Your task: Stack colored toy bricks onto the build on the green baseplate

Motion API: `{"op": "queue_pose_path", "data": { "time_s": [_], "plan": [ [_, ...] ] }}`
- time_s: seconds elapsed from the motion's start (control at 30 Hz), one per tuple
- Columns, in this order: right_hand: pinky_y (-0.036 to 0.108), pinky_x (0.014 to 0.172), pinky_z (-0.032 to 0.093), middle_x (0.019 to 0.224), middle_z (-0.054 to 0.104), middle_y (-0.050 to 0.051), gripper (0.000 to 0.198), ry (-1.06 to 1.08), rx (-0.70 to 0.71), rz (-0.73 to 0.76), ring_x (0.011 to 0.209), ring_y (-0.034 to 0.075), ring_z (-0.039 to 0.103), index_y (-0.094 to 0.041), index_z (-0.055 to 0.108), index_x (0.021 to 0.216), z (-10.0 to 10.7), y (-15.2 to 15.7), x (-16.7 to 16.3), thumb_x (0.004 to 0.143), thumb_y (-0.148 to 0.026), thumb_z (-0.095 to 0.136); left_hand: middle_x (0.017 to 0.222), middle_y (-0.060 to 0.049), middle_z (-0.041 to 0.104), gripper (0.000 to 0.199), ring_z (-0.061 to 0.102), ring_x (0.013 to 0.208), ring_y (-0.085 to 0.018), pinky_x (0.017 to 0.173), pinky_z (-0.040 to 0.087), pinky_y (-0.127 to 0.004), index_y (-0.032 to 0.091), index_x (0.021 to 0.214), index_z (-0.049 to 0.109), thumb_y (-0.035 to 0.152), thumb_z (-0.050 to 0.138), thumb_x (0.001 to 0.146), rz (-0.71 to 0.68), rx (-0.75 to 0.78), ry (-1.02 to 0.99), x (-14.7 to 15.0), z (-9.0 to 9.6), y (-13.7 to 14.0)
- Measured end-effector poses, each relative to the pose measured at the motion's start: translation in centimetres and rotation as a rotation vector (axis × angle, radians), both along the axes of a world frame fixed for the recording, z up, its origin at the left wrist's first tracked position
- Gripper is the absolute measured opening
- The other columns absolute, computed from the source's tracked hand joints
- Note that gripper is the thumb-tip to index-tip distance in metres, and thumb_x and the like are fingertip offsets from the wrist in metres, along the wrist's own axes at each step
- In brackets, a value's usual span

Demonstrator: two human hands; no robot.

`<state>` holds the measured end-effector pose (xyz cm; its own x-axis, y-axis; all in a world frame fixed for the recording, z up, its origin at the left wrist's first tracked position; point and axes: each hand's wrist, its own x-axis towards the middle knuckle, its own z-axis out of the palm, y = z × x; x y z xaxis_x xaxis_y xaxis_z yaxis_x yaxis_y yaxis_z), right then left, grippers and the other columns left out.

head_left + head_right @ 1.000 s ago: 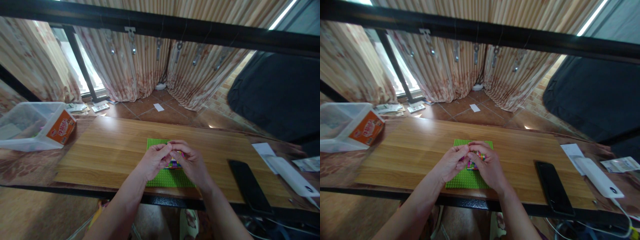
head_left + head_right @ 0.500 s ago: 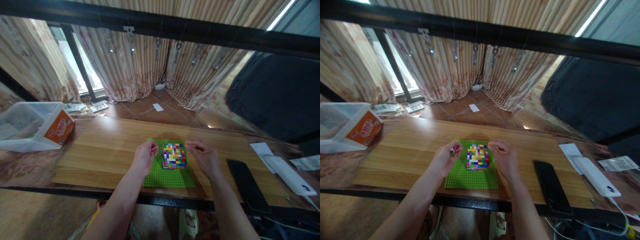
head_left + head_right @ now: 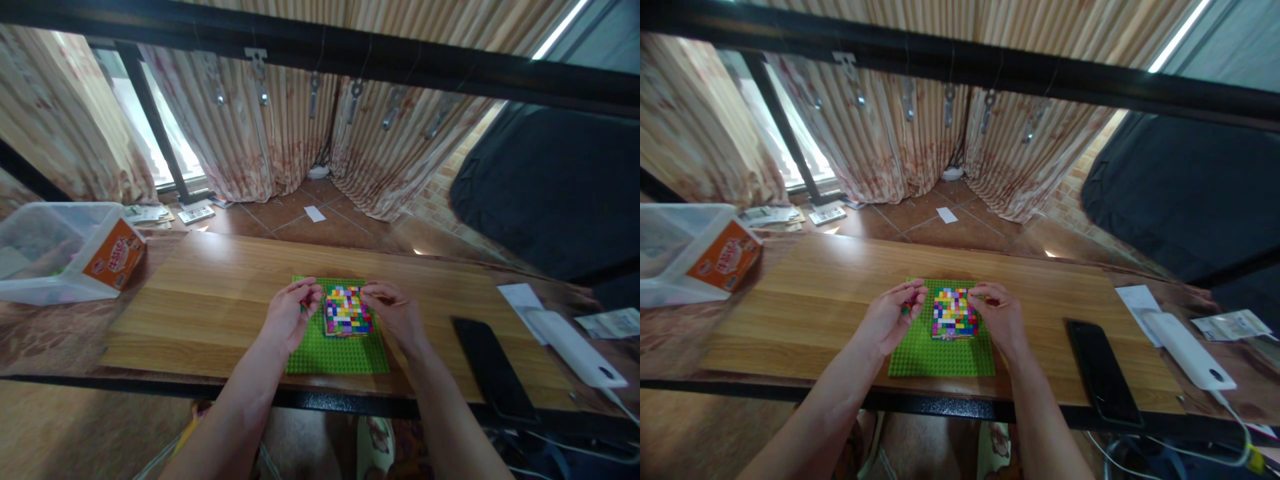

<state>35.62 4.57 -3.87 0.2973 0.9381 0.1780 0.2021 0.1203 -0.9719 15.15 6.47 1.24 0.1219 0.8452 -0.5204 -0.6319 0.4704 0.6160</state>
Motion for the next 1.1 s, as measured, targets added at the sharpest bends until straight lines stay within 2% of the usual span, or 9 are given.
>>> {"op": "queue_pose_path", "data": {
  "time_s": [0.1, 0.23, 0.5, 0.87, 1.0, 1.1],
  "plan": [
    [0.034, 0.077, 0.051, 0.087, 0.074, 0.002, 0.014, 0.194, -0.031, -0.010, 0.083, 0.019, 0.066, -0.027, 0.078, 0.070, -0.1, 0.1, -0.5, 0.060, -0.032, 0.086, 0.068, -0.006, 0.066, 0.019, 0.057, 0.053, -0.006, 0.046, 0.043, -0.013, 0.007, 0.089, 0.065, -0.003, 0.049, 0.086, -0.010, 0.005, -0.006, 0.0, 0.0, 0.0],
    [0.030, 0.071, 0.053, 0.079, 0.075, -0.001, 0.024, 0.406, -0.125, 0.010, 0.072, 0.015, 0.065, -0.026, 0.077, 0.077, -0.3, 0.1, -0.9, 0.057, -0.029, 0.089, 0.068, -0.005, 0.066, 0.019, 0.057, 0.053, -0.006, 0.047, 0.043, -0.013, 0.007, 0.088, 0.065, -0.003, 0.049, 0.086, -0.019, 0.019, -0.006, 0.0, 0.1, -0.1],
    [0.027, 0.073, 0.056, 0.085, 0.078, -0.001, 0.034, 0.617, -0.179, 0.013, 0.076, 0.015, 0.070, -0.025, 0.075, 0.085, -0.4, 0.3, -1.3, 0.053, -0.020, 0.088, 0.067, -0.005, 0.066, 0.018, 0.057, 0.052, -0.006, 0.047, 0.043, -0.014, 0.006, 0.089, 0.066, -0.002, 0.049, 0.085, -0.026, 0.012, 0.009, 0.0, 0.0, -0.1],
    [0.027, 0.070, 0.058, 0.082, 0.078, -0.002, 0.043, 0.622, -0.178, 0.026, 0.071, 0.014, 0.070, -0.024, 0.072, 0.092, 0.0, 0.4, -1.6, 0.052, -0.019, 0.088, 0.071, -0.007, 0.068, 0.024, 0.063, 0.058, -0.008, 0.052, 0.049, -0.015, 0.006, 0.088, 0.067, -0.005, 0.048, 0.080, -0.020, 0.021, 0.046, 0.6, -0.4, -0.2],
    [0.029, 0.076, 0.058, 0.087, 0.077, -0.001, 0.047, 0.607, -0.165, 0.026, 0.077, 0.015, 0.071, -0.025, 0.072, 0.098, 0.0, 0.1, -1.6, 0.053, -0.021, 0.088, 0.073, -0.008, 0.070, 0.027, 0.065, 0.060, -0.008, 0.056, 0.051, -0.015, 0.006, 0.086, 0.067, -0.009, 0.046, 0.078, -0.016, 0.037, 0.044, 0.6, -0.3, -0.2],
    [0.029, 0.081, 0.056, 0.091, 0.077, -0.001, 0.044, 0.554, -0.112, 0.005, 0.083, 0.014, 0.070, -0.026, 0.073, 0.098, 0.2, 0.0, -1.4, 0.057, -0.026, 0.088, 0.073, -0.008, 0.071, 0.024, 0.065, 0.061, -0.008, 0.059, 0.053, -0.015, 0.006, 0.084, 0.068, -0.008, 0.047, 0.081, -0.026, 0.049, 0.042, 0.6, -0.1, -0.2]
  ]
}}
